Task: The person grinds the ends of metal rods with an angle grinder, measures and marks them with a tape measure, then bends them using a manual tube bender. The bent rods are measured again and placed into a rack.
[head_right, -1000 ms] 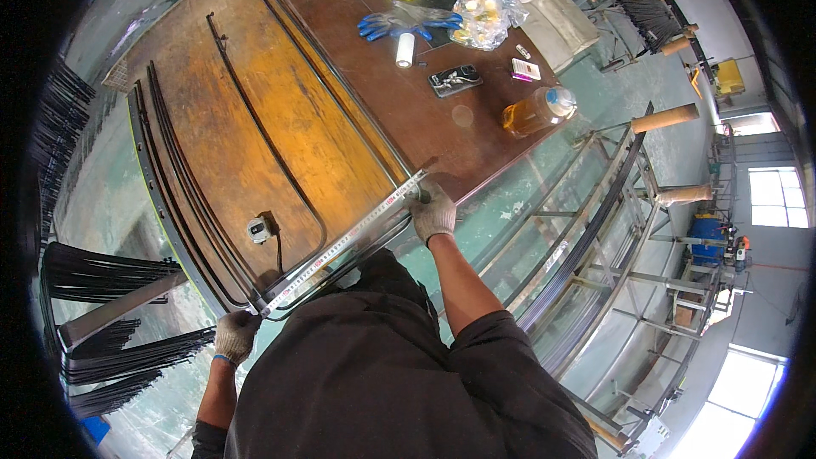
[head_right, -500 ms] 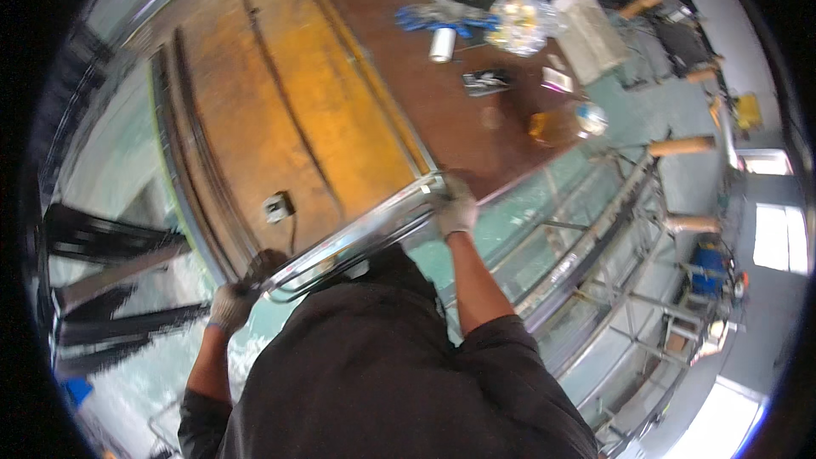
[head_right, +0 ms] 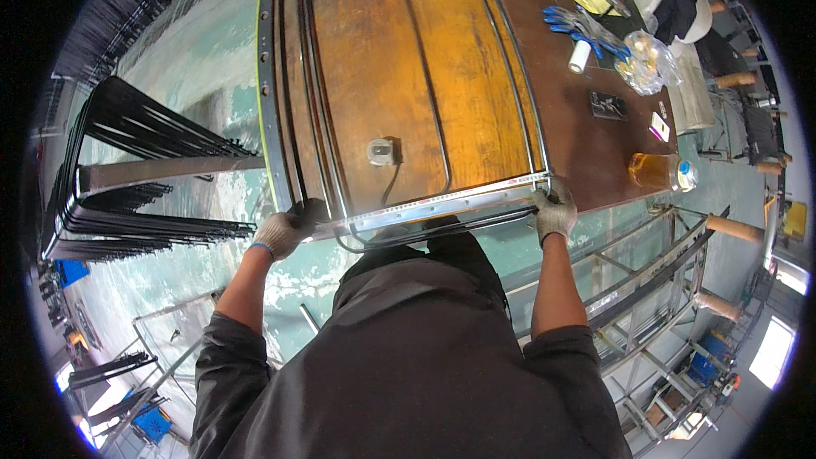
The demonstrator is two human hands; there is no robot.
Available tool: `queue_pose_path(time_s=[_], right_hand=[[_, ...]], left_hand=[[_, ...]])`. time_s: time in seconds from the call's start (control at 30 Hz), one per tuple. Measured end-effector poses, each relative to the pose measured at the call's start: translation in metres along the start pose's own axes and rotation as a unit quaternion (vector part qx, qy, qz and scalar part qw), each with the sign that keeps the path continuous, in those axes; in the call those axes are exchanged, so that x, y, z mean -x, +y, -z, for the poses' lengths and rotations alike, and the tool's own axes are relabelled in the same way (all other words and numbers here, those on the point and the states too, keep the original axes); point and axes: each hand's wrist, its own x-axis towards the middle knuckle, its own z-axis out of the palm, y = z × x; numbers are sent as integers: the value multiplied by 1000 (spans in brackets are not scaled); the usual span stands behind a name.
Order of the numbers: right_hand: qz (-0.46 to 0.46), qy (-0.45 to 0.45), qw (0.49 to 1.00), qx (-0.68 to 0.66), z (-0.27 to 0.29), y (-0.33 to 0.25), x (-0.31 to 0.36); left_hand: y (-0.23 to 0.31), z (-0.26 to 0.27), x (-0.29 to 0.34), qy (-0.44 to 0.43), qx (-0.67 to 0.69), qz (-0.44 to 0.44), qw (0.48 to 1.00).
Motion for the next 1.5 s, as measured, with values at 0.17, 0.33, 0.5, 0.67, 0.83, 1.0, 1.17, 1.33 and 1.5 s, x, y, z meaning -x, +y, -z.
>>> queue_pose_path(time_s=[0.17, 0.33, 0.5, 0.67, 0.83, 1.0, 1.17, 1.33, 1.5], right_hand=[[-50, -8, 999, -1, 3, 0, 1], [-38, -31, 998, 31, 4, -5, 4], [-43, -21, 998, 52, 2, -11, 6], [-88, -20, 994, 66, 1, -17, 7], [-93, -10, 992, 90, 0, -23, 8], [-85, -6, 993, 83, 0, -19, 8], [49, -22, 991, 119, 2, -20, 1], [33, -41, 949, 312, 5, -40, 8], [113, -32, 927, 357, 1, -51, 16]], left_hand=[[6, 10, 0, -36, -29, 22, 999], [8, 14, 1, -26, -29, 29, 999], [1, 8, -4, -22, -16, 32, 999], [-4, 2, -10, 15, -12, -1, 1000], [3, 9, -5, -33, -43, 17, 998], [5, 11, -4, -32, -41, 4, 999], [-11, 4, -6, 17, 30, -50, 998], [-14, 2, -9, -2, 7, -14, 1000], [-9, 4, -10, -19, -16, 0, 1000]])
